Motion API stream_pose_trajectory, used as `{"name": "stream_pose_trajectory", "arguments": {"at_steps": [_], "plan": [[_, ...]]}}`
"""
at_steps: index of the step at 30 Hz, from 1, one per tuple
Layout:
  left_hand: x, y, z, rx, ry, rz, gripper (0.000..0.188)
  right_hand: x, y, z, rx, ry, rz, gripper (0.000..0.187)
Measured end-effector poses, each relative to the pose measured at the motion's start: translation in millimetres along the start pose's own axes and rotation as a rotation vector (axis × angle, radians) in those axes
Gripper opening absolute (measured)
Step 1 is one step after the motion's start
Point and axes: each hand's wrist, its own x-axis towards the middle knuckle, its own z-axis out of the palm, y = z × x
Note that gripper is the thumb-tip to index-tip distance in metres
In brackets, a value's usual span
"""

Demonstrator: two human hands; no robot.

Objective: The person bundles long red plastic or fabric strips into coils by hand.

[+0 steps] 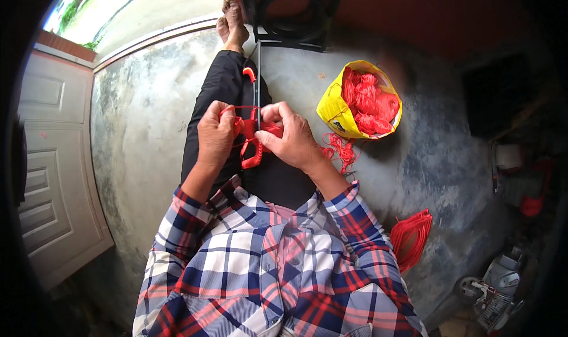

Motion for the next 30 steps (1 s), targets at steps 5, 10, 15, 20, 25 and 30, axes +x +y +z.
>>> {"name": "stream_pose_trajectory", "arguments": {"at_steps": [5,10,15,20,25,30], "plan": [[-8,51,5,-0.779,-0.346,-0.382,0.013,-10,-19,-12,0.205,0.084,-0.199,0.032],[-1,-2,8,-0.572,-0.325,-0.411,0.013,-35,-76,-126,1.449,-0.028,-0.265,0.025],[-8,-1,21,-0.421,-0.343,-0.607,0.025,-104,-135,-205,1.226,0.100,-0.474,0.017],[-8,9,19,-0.574,-0.318,-0.785,0.032,-169,-125,-275,1.009,0.385,-0.455,0.014],[-7,-7,25,-0.575,-0.341,-0.753,0.018,-227,-128,-289,0.765,0.482,-0.433,0.019],[-12,-6,23,-0.737,-0.296,-0.746,0.013,-281,-77,-323,0.489,0.822,-0.290,0.020]]}}
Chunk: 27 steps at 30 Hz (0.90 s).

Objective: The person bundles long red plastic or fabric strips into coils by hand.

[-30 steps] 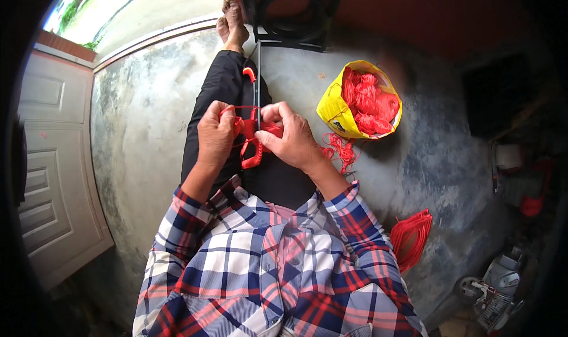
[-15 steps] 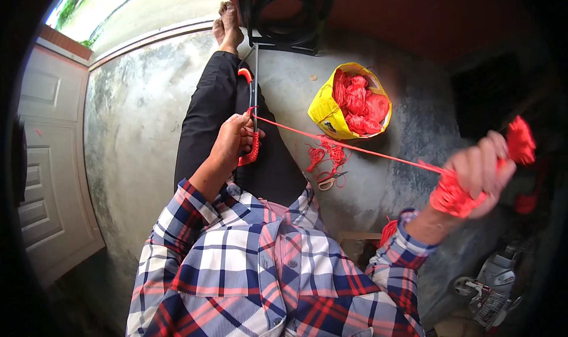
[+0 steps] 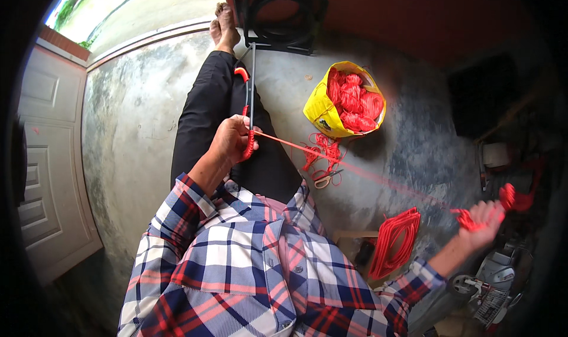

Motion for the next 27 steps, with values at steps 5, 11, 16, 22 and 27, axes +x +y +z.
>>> {"name": "stream_pose_trajectory", "arguments": {"at_steps": [5,11,16,22,27], "plan": [[-1,-6,-12,0.175,0.043,0.174,0.011,-13,128,25,0.241,0.226,0.421,0.026],[-70,-10,30,1.183,-0.265,1.167,0.034,-89,255,196,0.948,-0.507,1.254,0.046],[-77,5,31,-0.002,-0.411,0.288,0.033,-119,261,278,0.496,-0.613,1.123,0.048],[-33,46,-20,0.877,-0.027,1.142,0.024,-34,314,263,0.048,-0.713,0.993,0.032],[-5,27,-24,1.926,0.085,1.032,0.018,-50,332,295,-0.546,-1.091,0.394,0.039]]}}
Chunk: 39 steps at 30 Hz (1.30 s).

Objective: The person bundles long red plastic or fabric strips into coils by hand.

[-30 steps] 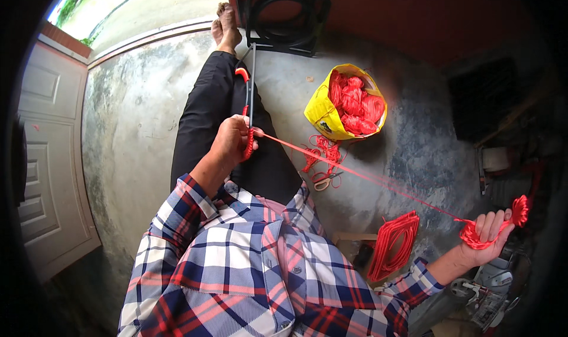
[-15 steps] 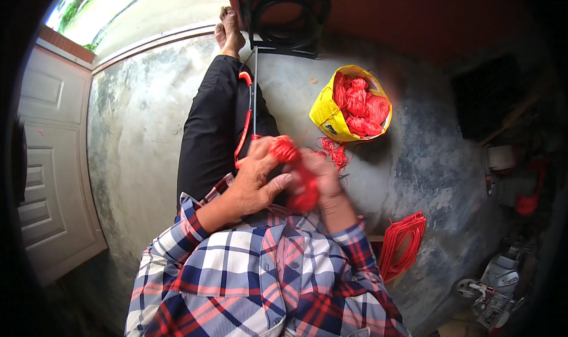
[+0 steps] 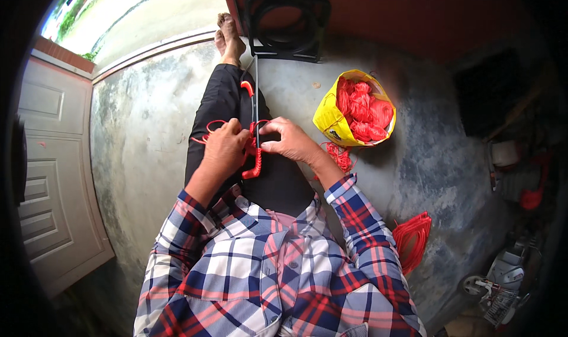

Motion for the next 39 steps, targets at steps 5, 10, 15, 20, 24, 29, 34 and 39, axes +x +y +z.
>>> {"name": "stream_pose_trajectory", "arguments": {"at_steps": [5,10,15,20,24,29,34,39], "plan": [[7,14,16,-0.507,0.014,-0.288,0.022,-4,11,7,-0.107,0.081,0.005,0.035],[8,-4,33,-0.998,0.176,-0.586,0.039,-39,-14,-21,0.539,0.452,0.043,0.029],[11,20,28,-1.810,-0.094,-0.834,0.046,-137,-10,-106,1.199,0.629,-0.197,0.024],[-5,27,37,-1.716,-0.128,-0.800,0.056,-177,7,-143,1.141,0.797,-0.233,0.020],[-12,35,37,-1.662,-0.130,-0.783,0.070,-115,8,-71,0.985,0.623,0.145,0.039],[-21,34,46,-1.706,-0.120,-0.746,0.072,-52,-2,18,0.382,0.173,0.239,0.012],[-14,37,40,-1.712,-0.112,-0.813,0.068,-69,-64,-21,0.564,0.098,0.222,0.011],[-7,37,42,-1.886,-0.076,-0.859,0.059,-93,-118,8,0.827,0.200,0.251,0.027]]}}
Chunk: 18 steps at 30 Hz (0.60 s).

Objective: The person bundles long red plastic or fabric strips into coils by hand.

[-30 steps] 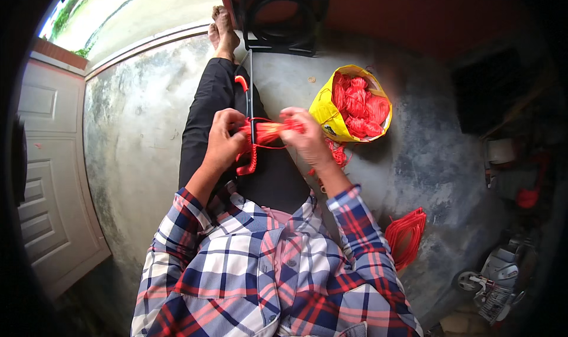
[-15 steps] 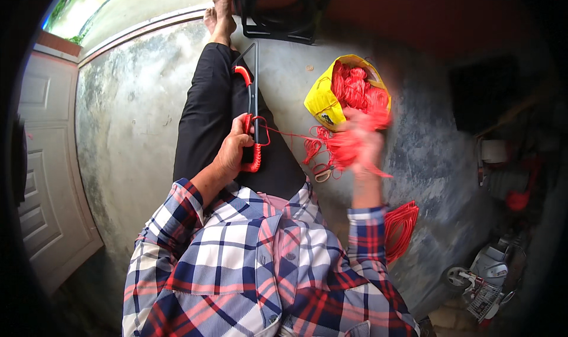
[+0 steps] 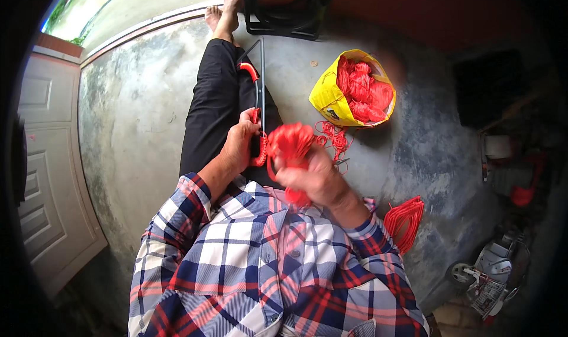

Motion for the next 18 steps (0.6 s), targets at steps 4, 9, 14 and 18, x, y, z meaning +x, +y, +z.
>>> {"name": "stream_pose_trajectory", "arguments": {"at_steps": [4,9,14,18], "plan": [[1,-3,-8,0.056,-0.001,0.009,0.061,-7,0,-5,0.231,-0.088,-0.034,0.021],[-25,5,15,0.858,0.080,0.808,0.062,-4,-39,-1,0.251,-0.144,-0.191,0.023],[-32,40,16,0.163,0.090,0.442,0.005,23,-19,-35,0.000,-0.219,-0.181,0.022],[-18,26,-21,0.600,0.225,0.273,0.016,79,39,-57,-1.330,-0.162,-0.302,0.019]]}}
